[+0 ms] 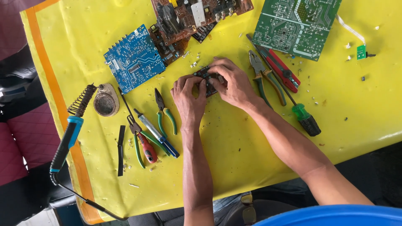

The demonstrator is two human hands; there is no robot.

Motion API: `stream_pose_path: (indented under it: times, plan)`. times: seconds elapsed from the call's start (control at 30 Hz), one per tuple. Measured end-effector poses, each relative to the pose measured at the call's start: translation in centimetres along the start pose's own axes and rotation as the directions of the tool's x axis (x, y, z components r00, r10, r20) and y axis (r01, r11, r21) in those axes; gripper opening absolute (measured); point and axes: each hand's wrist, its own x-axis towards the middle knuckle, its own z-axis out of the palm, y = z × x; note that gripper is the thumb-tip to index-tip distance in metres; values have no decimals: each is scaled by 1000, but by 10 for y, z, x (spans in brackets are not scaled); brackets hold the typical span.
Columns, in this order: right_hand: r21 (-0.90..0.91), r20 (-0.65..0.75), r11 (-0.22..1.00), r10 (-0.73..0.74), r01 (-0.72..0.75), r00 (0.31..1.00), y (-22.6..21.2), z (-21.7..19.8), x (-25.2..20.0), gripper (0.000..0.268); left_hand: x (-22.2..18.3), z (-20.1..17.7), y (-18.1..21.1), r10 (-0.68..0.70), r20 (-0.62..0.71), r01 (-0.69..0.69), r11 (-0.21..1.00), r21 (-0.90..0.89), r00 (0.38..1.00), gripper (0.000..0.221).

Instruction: Inspecting and manually manipulating a small circuit board on a workbench

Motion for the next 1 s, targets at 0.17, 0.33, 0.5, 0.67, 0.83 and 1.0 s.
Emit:
stream_pose_path:
  times: [0.17, 0.33, 0.5, 0.67, 0.83, 1.0]
  plan:
    - [-28, -19, 1000, -9, 8, 1000, 3, 5, 0, 11, 0, -3, 0, -3, 37, 3, 1000, -4, 999, 10]
    - [-14, -16, 1000, 3, -3, 1000, 1, 3, 1, 16, -1, -4, 0, -9, 35, 9, 1000, -17, 999, 16]
    - [-75, -12, 997, -3, 2, 1000, -1, 6, 1, 10, 1, -6, 6, -28, 44, 27, 999, 24, 999, 12]
    - [-54, -8, 998, -23, 23, 1000, 9, 11, -1, 15, -1, 3, -8, -30, 4, 29, 999, 21, 1000, 13]
    - [-69, -15, 998, -11, 10, 1000, 10, 12, -4, 12, -3, 4, -10, -34, -3, 34, 999, 19, 999, 13]
    - [-34, -33, 999, -22, 21, 999, 7, 10, -2, 14, -1, 1, -9, -11, 12, 11, 1000, 7, 1000, 10]
